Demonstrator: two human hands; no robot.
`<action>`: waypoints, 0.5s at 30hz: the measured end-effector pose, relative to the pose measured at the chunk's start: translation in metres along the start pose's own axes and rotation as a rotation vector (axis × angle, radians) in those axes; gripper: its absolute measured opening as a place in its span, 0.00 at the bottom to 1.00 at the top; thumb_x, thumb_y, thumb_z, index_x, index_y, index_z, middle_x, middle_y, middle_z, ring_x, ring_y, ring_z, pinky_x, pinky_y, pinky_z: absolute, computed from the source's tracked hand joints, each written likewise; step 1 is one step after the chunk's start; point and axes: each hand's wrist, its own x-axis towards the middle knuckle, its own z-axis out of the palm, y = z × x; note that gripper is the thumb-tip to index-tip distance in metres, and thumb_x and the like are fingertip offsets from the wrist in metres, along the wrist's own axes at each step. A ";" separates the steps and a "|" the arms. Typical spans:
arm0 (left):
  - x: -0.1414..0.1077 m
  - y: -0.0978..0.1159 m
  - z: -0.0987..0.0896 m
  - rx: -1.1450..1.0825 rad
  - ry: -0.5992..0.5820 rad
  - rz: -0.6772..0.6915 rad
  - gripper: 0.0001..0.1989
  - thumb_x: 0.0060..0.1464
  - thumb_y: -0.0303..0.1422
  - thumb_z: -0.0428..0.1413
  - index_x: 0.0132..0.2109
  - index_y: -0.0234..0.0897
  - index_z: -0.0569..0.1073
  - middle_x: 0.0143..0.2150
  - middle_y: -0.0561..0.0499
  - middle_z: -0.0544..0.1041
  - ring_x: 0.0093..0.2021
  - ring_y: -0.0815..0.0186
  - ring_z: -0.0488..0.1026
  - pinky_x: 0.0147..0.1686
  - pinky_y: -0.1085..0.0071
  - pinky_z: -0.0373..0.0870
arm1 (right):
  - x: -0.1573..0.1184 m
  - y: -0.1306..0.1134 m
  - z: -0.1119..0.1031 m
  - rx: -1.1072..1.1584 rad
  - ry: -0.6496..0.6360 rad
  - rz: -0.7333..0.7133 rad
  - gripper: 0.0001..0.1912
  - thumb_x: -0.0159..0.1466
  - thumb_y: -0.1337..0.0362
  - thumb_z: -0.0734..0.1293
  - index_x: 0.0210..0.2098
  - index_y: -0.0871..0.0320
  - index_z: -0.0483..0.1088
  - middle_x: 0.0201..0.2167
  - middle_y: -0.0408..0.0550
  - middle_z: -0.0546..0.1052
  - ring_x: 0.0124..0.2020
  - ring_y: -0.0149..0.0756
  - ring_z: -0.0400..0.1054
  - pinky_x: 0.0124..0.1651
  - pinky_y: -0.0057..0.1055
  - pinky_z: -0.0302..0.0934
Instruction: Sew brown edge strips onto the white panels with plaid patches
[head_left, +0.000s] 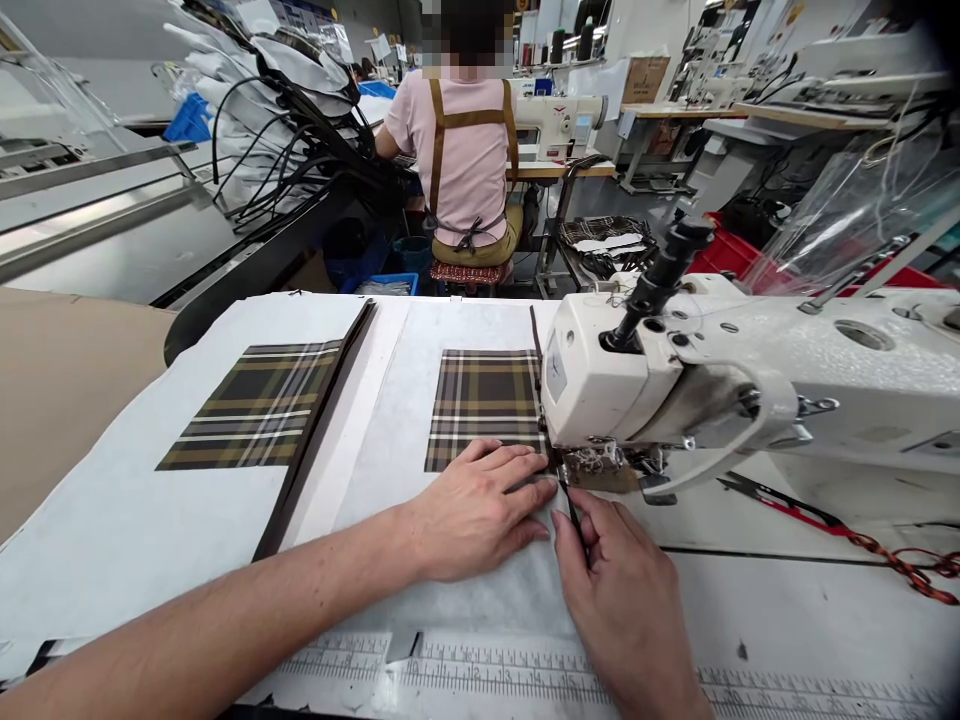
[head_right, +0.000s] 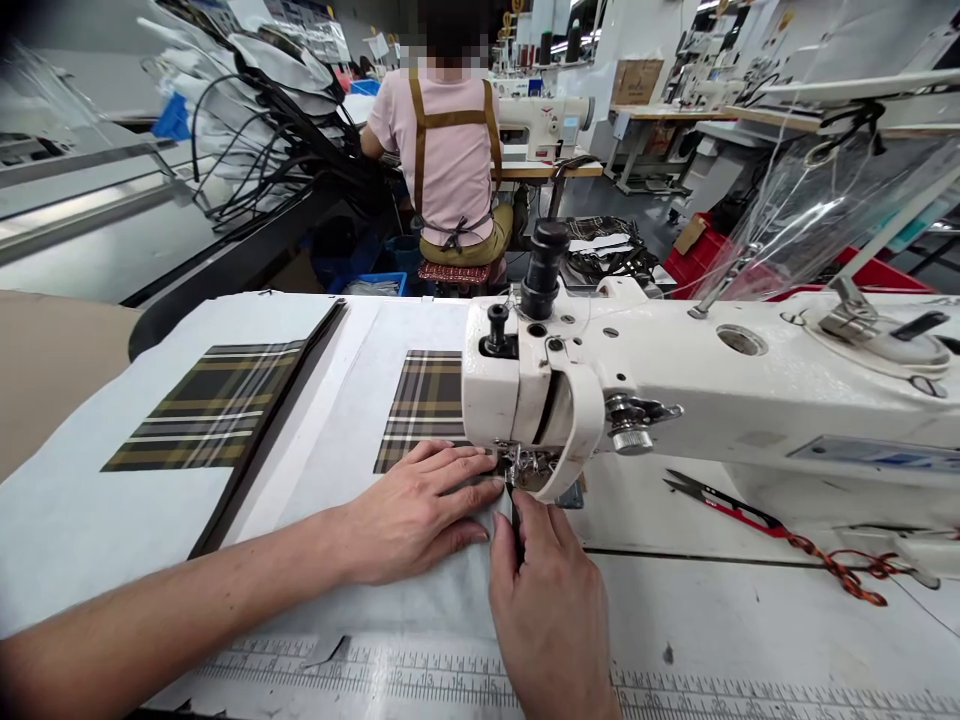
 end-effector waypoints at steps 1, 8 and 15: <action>0.000 0.000 0.000 -0.004 -0.005 -0.002 0.21 0.73 0.42 0.51 0.62 0.33 0.72 0.66 0.40 0.73 0.67 0.52 0.69 0.64 0.52 0.64 | 0.000 0.000 0.000 -0.005 0.002 -0.005 0.20 0.77 0.51 0.56 0.51 0.57 0.73 0.39 0.48 0.79 0.35 0.39 0.73 0.37 0.35 0.62; 0.002 0.000 0.000 -0.016 -0.004 -0.006 0.20 0.72 0.41 0.53 0.62 0.32 0.73 0.65 0.40 0.74 0.66 0.52 0.70 0.64 0.52 0.65 | 0.000 0.002 -0.002 -0.018 0.009 -0.035 0.24 0.78 0.48 0.54 0.51 0.58 0.73 0.40 0.50 0.80 0.36 0.40 0.74 0.37 0.35 0.63; 0.001 0.005 0.001 -0.011 0.005 -0.008 0.20 0.72 0.41 0.51 0.62 0.32 0.73 0.65 0.40 0.74 0.65 0.53 0.71 0.64 0.54 0.66 | 0.000 0.002 -0.001 -0.037 0.011 -0.038 0.26 0.78 0.46 0.52 0.52 0.57 0.73 0.42 0.49 0.80 0.38 0.40 0.74 0.37 0.35 0.63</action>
